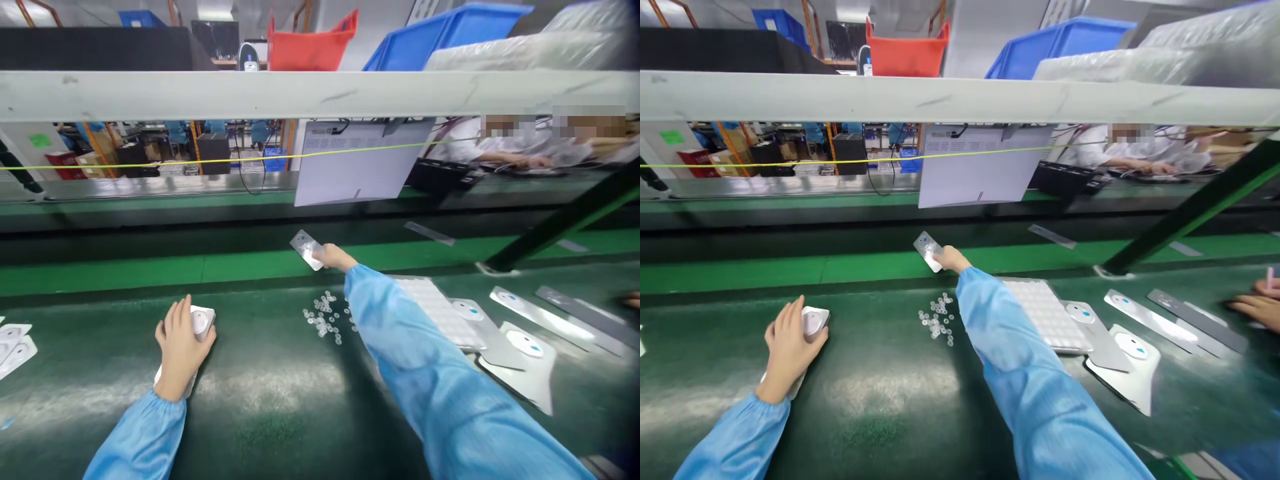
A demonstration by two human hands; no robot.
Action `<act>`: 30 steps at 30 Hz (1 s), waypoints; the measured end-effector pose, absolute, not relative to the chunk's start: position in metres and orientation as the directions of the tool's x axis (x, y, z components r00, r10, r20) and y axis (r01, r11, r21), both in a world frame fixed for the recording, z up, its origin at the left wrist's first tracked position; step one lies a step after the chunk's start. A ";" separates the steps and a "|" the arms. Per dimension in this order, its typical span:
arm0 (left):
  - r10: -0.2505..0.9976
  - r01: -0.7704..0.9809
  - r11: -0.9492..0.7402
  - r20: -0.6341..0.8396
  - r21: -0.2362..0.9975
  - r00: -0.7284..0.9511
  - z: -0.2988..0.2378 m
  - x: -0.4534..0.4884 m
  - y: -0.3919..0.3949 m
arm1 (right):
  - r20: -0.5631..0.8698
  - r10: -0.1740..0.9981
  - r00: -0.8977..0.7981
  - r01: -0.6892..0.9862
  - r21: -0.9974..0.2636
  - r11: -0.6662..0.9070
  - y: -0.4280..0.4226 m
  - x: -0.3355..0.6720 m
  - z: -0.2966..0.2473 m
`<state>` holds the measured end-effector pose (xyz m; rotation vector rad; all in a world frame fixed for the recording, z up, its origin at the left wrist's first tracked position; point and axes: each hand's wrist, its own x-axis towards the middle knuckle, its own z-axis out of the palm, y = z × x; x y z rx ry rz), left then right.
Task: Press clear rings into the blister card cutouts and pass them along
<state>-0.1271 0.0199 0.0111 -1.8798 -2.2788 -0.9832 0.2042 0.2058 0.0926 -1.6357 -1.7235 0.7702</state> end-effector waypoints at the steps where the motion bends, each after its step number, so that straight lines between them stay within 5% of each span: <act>1: 0.845 0.850 0.013 0.448 0.526 -0.291 0.011 -0.122 0.019 | 0.008 0.997 -0.074 0.602 -0.797 0.051 0.200 0.202 0.092; 3: 0.841 0.620 -0.124 0.414 0.775 -0.350 0.012 -0.106 0.016 | -0.047 0.984 -0.173 0.554 -0.830 0.058 0.171 0.192 0.081; 5: 0.927 0.153 -0.142 0.185 0.978 -0.326 0.015 -0.082 0.014 | -0.088 0.951 -0.296 0.496 -0.865 0.074 0.121 0.178 0.060; 7: 0.989 -0.298 0.003 -0.047 0.955 -0.140 0.018 -0.055 0.014 | -0.138 0.890 -0.435 0.430 -0.900 0.070 0.060 0.166 0.035; 10: 0.976 -0.556 0.210 -0.203 0.804 0.074 0.017 -0.025 0.015 | -0.143 0.794 -0.591 0.321 -0.945 0.068 -0.009 0.163 0.012; 17: 0.930 -0.424 0.362 -0.288 0.830 0.230 -0.002 -0.016 0.004 | 0.196 0.940 -0.278 0.480 -0.819 0.313 -0.012 0.178 0.018; 23: 0.958 -0.145 0.257 -0.231 0.955 0.170 -0.006 -0.017 0.004 | 0.453 0.794 -0.405 0.535 -0.587 0.608 -0.009 0.164 0.011; 30: 0.946 -0.192 0.271 -0.223 0.943 0.237 -0.010 -0.023 0.003 | 0.520 0.713 -0.470 0.659 -0.331 0.676 -0.008 0.161 -0.003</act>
